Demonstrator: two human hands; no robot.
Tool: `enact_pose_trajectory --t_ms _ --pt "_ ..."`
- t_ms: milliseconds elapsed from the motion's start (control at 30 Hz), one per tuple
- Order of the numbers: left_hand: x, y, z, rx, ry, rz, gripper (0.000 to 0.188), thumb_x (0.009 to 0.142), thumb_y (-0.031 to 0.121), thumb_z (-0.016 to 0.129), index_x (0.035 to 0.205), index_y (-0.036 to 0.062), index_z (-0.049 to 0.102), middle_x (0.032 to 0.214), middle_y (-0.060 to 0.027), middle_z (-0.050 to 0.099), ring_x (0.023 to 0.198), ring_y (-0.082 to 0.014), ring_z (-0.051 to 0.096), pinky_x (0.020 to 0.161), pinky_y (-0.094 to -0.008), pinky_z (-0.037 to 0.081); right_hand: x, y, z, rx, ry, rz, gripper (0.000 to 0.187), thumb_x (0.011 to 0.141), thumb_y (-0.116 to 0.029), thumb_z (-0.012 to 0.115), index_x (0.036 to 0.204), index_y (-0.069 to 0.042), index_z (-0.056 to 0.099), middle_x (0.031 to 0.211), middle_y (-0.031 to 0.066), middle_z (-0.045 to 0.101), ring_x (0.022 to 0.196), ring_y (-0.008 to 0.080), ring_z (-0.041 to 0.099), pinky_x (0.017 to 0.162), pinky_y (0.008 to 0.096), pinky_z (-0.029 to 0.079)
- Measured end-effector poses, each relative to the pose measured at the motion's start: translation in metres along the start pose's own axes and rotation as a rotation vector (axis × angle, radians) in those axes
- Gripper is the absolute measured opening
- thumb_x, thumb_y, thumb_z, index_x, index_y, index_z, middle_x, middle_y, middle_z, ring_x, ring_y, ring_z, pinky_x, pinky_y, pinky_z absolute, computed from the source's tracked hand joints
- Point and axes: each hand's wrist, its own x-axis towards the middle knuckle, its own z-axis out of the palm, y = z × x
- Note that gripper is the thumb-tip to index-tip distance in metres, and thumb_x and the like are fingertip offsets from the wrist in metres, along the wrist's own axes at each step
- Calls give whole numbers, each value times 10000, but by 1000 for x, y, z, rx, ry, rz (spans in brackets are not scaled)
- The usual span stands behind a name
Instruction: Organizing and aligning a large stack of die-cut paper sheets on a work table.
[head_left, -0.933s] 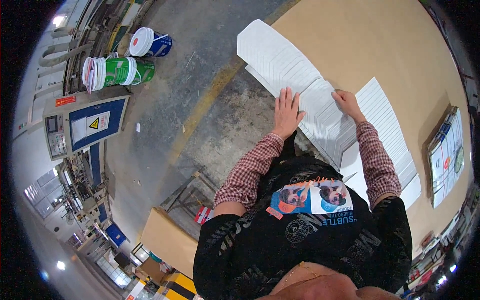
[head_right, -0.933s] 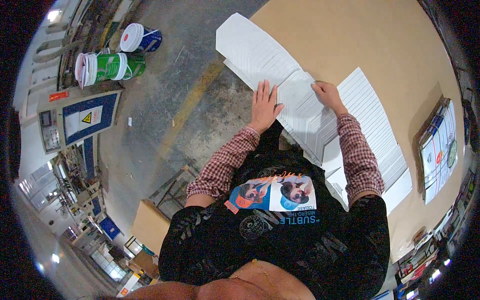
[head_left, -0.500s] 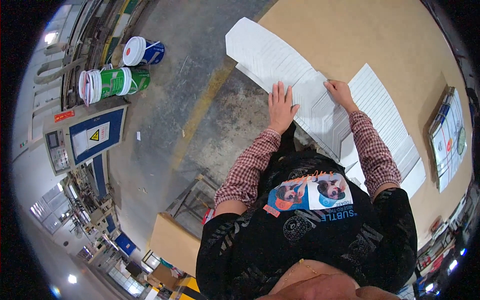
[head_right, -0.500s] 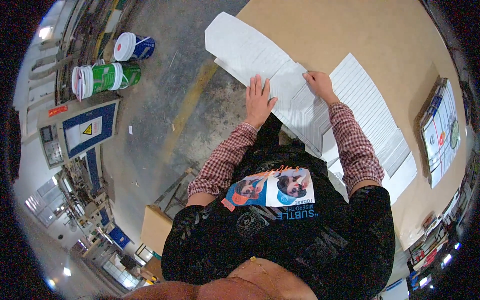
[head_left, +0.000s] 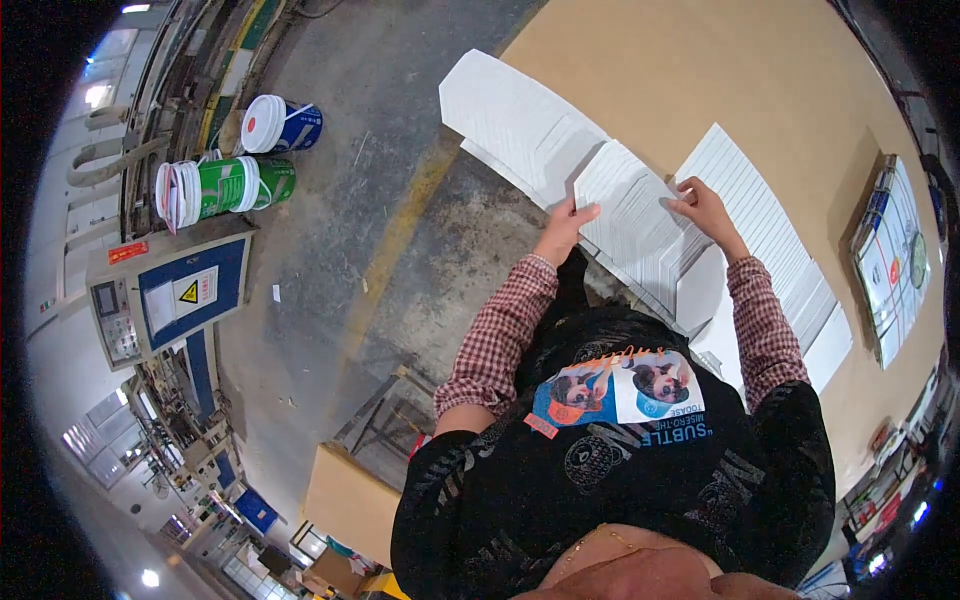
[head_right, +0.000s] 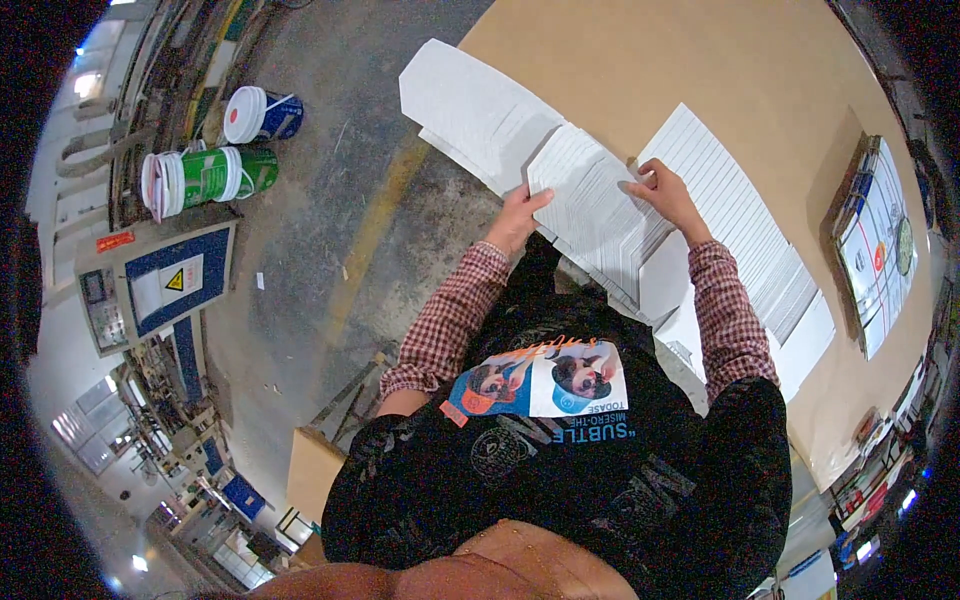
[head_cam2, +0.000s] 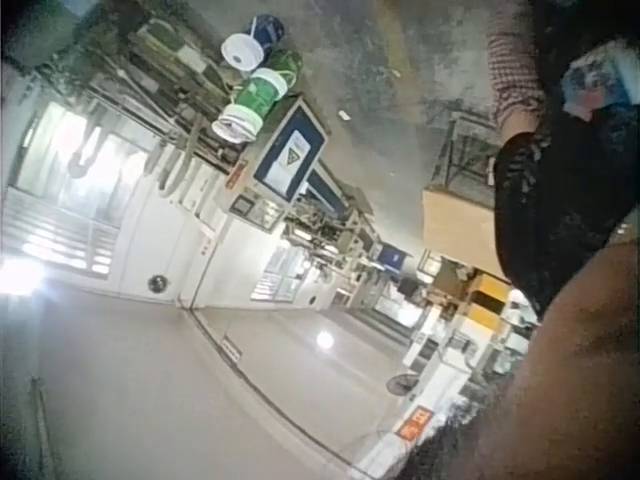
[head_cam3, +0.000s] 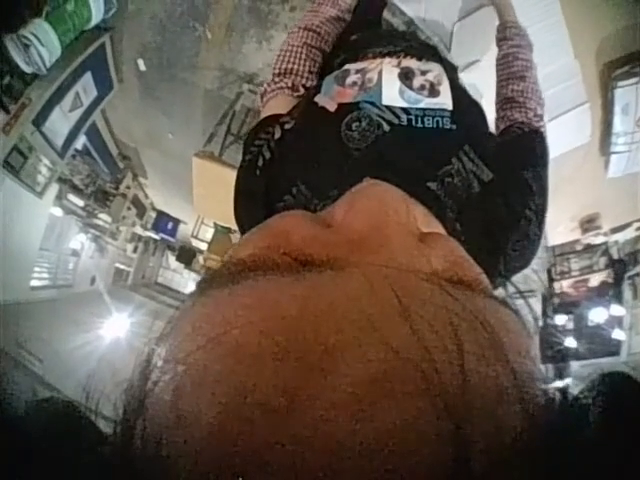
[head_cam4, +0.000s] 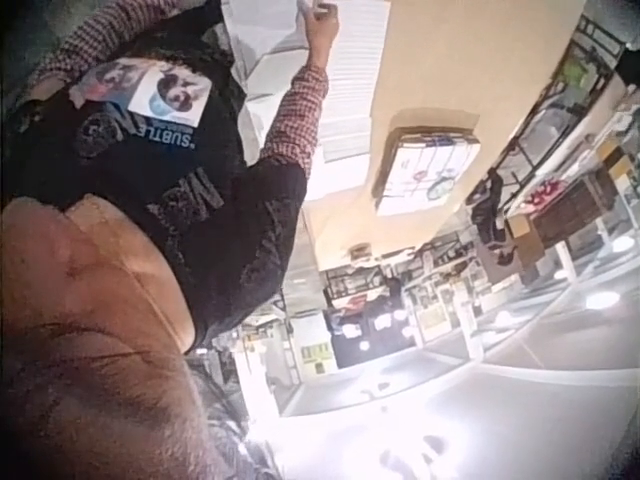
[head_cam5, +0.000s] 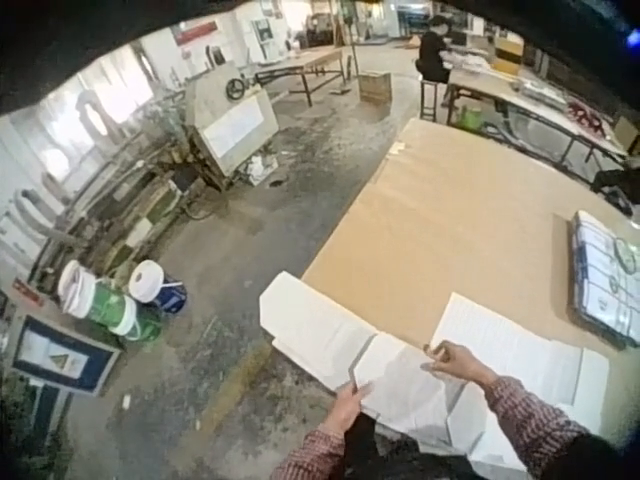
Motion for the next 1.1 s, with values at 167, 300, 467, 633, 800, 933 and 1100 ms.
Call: enact_pose_trajectory --t_ms 167,300,467,633,800,933,1100 --pt "9 -22 0 209 277 -221 722 730 361 664 1214 -56 327 1182 -160 436 1104 -277 404 882 -397 356 -1 1 -3 81 -109 13 404 742 -385 645 786 7 559 631 90 573 610 161 547 555 319 426" --pt "12 -28 -5 204 263 -194 705 742 351 653 1211 -63 327 1183 -167 434 1085 -275 414 880 -388 357 3 4 9 23 -191 67 447 791 -413 566 715 27 559 586 119 551 577 196 536 539 346 407" --pt "5 -17 19 195 234 -60 482 791 239 620 1131 -48 436 1092 -106 508 992 -188 471 836 -312 381 5 16 19 -101 97 -87 427 845 -378 473 761 30 567 618 208 529 565 308 518 556 376 405" --pt "-5 -3 31 162 342 -73 263 806 181 602 957 -31 569 902 -53 592 784 -144 542 693 -282 428 22 3 10 -87 88 -8 449 833 -408 475 729 20 563 622 208 531 592 332 525 560 385 403" --pt "9 -27 -5 157 305 -210 471 782 280 627 1079 -55 479 1050 -120 529 953 -189 488 772 -333 399 29 6 31 -83 89 4 459 822 -415 490 770 35 568 680 218 558 637 332 548 598 380 425" --pt "2 -12 15 161 239 -203 533 773 314 633 1106 -53 439 1101 -131 489 994 -204 458 819 -348 373 28 14 31 16 91 16 446 830 -388 500 779 50 562 621 192 528 568 225 499 567 340 411" --pt "-5 1 23 136 197 -194 531 769 305 638 1114 -46 439 1114 -124 488 996 -199 467 836 -347 367 21 0 33 -137 134 -62 440 833 -392 492 785 39 571 659 197 552 624 259 556 593 349 427"
